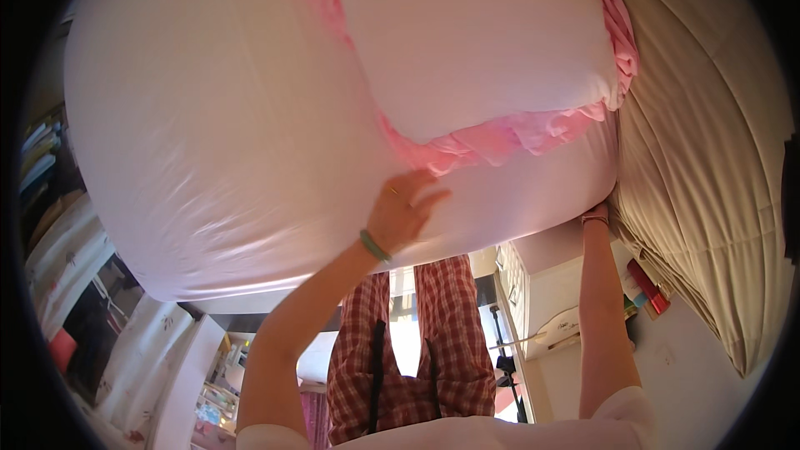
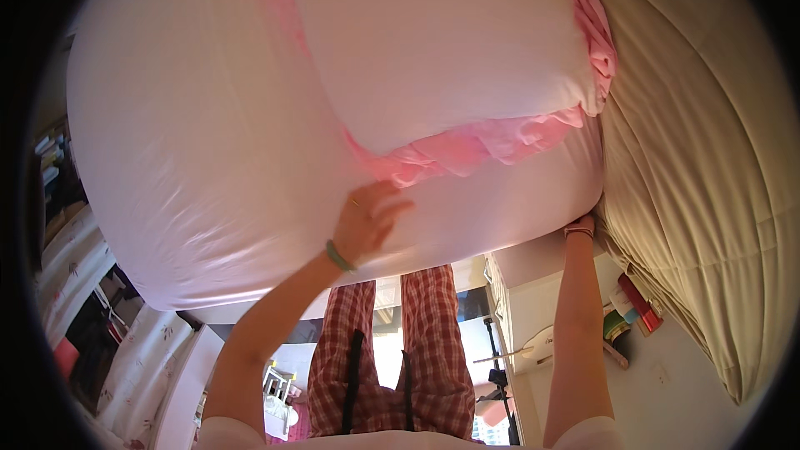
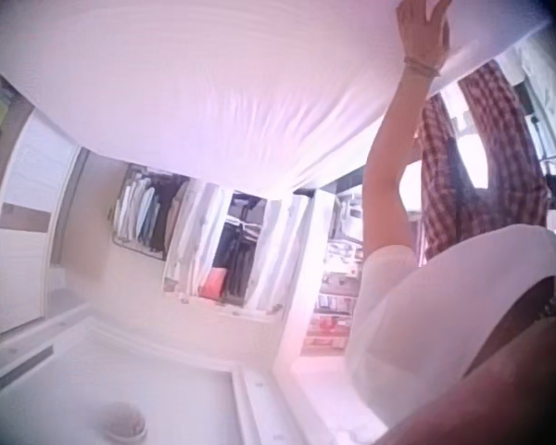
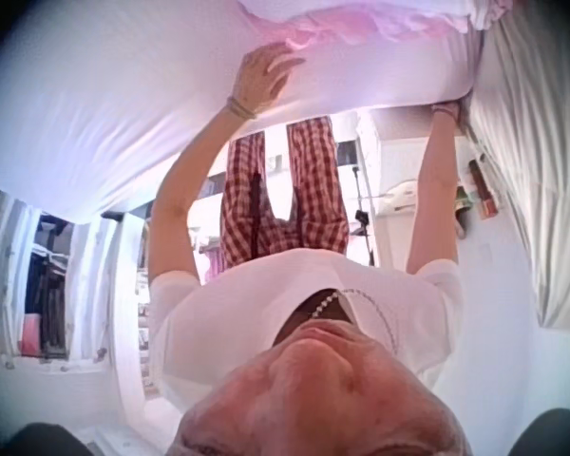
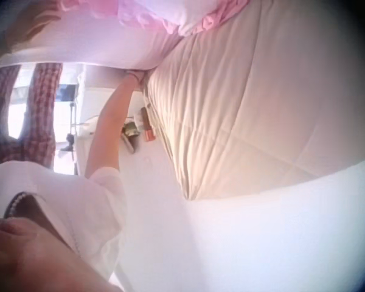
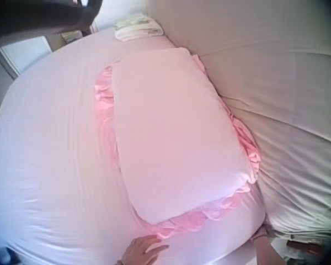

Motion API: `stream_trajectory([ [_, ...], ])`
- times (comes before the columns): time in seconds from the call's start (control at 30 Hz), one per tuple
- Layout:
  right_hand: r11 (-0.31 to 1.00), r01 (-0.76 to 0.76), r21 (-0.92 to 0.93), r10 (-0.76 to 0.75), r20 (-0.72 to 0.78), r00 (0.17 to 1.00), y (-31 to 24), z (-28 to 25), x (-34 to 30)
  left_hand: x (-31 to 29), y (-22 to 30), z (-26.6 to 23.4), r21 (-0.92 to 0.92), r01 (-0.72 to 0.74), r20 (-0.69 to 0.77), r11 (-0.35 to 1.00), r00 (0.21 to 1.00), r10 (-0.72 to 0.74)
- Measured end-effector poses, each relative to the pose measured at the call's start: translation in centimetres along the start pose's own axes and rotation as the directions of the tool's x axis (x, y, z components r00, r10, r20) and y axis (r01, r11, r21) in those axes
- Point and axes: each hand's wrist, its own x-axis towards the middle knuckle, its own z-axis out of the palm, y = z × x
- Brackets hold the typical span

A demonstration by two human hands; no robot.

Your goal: The person folds a green and white patterned blanket on a bed, then smooths and tucks a pink fitted sheet over the mattress. The person adjusts the sheet edges and corners to ensure a neat fit.

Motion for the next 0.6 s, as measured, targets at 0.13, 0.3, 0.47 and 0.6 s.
stream_trajectory([
  [0.13,0.964,0.190,-0.189,-0.250,-0.383,0.889,-0.9,-1.5,-4.3,0.3,-2.5,-0.9,-0.579,0.609,-0.069,0.542,0.626,-0.777],
  [0.3,0.811,0.507,-0.290,-0.495,0.121,0.861,2.5,11.6,-17.1,4.1,-0.1,0.9,-0.862,0.503,0.305,-0.062,0.415,-0.857],
  [0.47,0.998,-0.036,-0.051,0.048,0.266,0.963,-1.3,19.9,-16.1,5.9,2.6,1.1,-0.874,0.446,0.381,-0.192,0.384,-0.841],
  [0.6,0.985,0.000,-0.171,0.032,0.185,0.982,1.1,17.4,-16.0,-1.8,2.7,-3.6,-0.826,0.548,0.225,0.134,0.538,-0.812],
])
